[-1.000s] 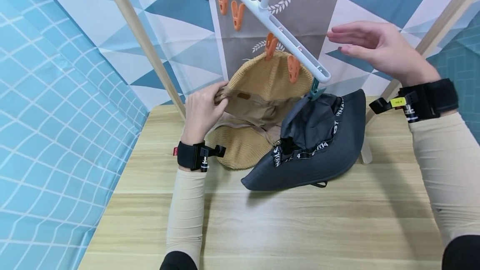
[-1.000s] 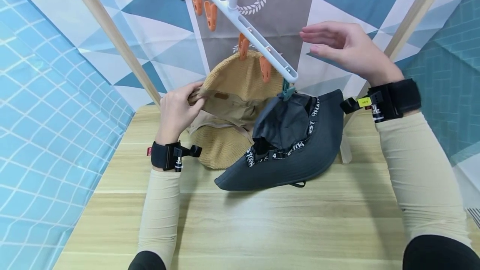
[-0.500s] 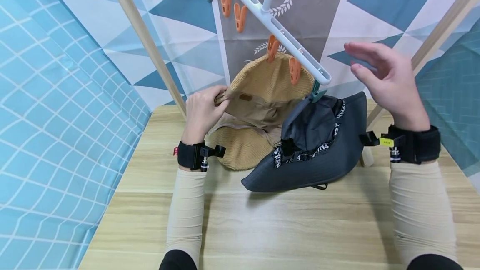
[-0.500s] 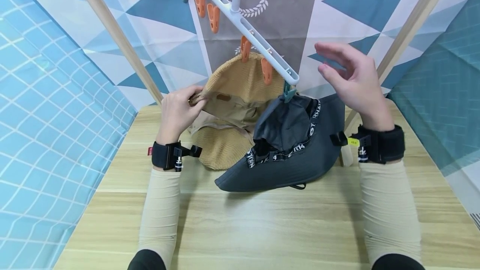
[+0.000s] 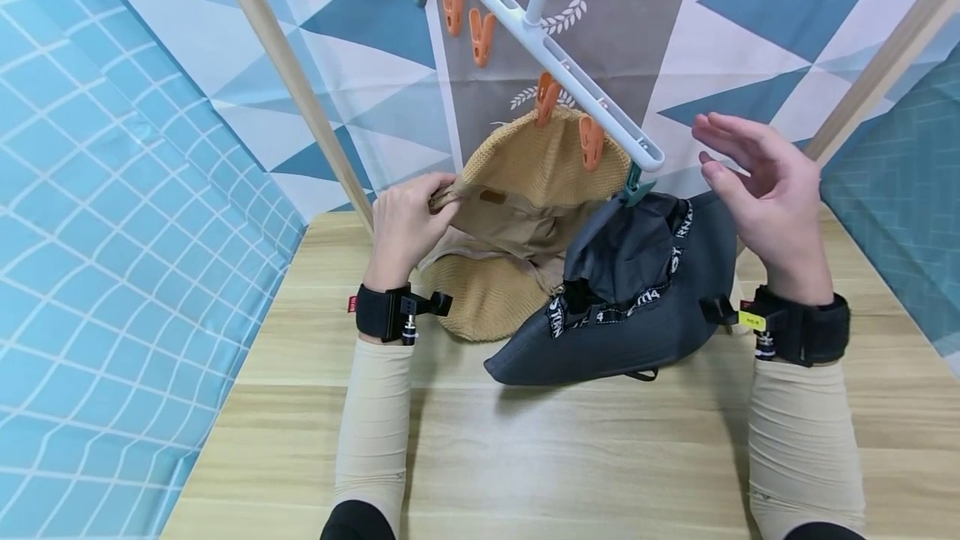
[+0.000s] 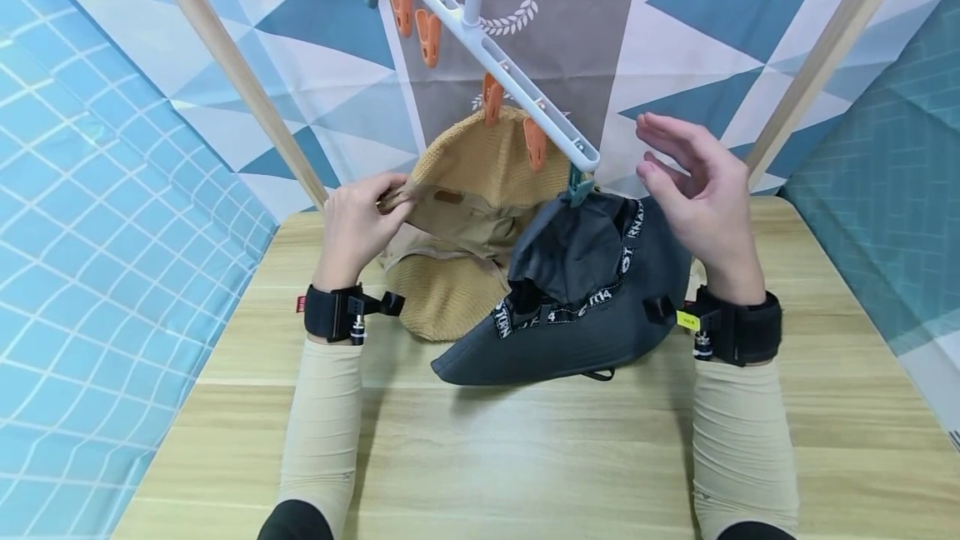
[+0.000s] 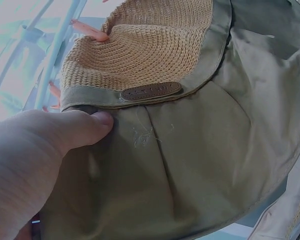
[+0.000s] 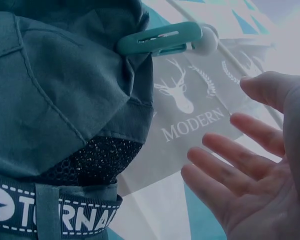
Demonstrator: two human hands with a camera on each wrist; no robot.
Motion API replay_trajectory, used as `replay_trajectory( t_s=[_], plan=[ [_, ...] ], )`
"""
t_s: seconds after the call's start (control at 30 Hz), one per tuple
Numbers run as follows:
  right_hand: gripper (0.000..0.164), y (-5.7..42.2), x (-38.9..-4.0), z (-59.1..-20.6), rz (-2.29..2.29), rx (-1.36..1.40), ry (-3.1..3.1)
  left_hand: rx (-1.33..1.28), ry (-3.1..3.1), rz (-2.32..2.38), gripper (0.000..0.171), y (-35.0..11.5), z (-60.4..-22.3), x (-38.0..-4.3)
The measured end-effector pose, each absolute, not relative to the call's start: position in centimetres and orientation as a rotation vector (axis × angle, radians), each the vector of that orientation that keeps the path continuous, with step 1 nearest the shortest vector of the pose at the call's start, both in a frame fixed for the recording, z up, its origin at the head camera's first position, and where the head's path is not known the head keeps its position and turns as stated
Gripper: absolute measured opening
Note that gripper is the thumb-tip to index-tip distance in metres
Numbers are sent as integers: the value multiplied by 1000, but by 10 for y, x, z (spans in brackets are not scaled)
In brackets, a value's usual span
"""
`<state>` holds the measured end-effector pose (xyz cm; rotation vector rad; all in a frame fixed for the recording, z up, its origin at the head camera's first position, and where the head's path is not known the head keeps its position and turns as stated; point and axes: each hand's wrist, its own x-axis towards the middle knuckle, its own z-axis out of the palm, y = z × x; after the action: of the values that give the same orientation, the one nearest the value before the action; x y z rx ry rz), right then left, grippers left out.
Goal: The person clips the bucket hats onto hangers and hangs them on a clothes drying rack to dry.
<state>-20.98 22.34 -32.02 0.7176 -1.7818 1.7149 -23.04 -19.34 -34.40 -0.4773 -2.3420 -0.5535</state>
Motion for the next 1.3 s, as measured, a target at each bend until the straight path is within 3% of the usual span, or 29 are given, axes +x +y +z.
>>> replay_trajectory(
  t_s=[0.3,0.6,1.3],
  plan=[
    [58,193,-198,-315,1721,765,-1795,-536,-2331,-711,46,-199,-346,-231],
    [45,161,-191,-319,1603,634,-1827,-575,-2336,-770,33,-201,-348,-230],
    [33,162,-190,-317,1651,517,-1651,-606,-2405,-781,32,-190,-346,-233]
  ],
)
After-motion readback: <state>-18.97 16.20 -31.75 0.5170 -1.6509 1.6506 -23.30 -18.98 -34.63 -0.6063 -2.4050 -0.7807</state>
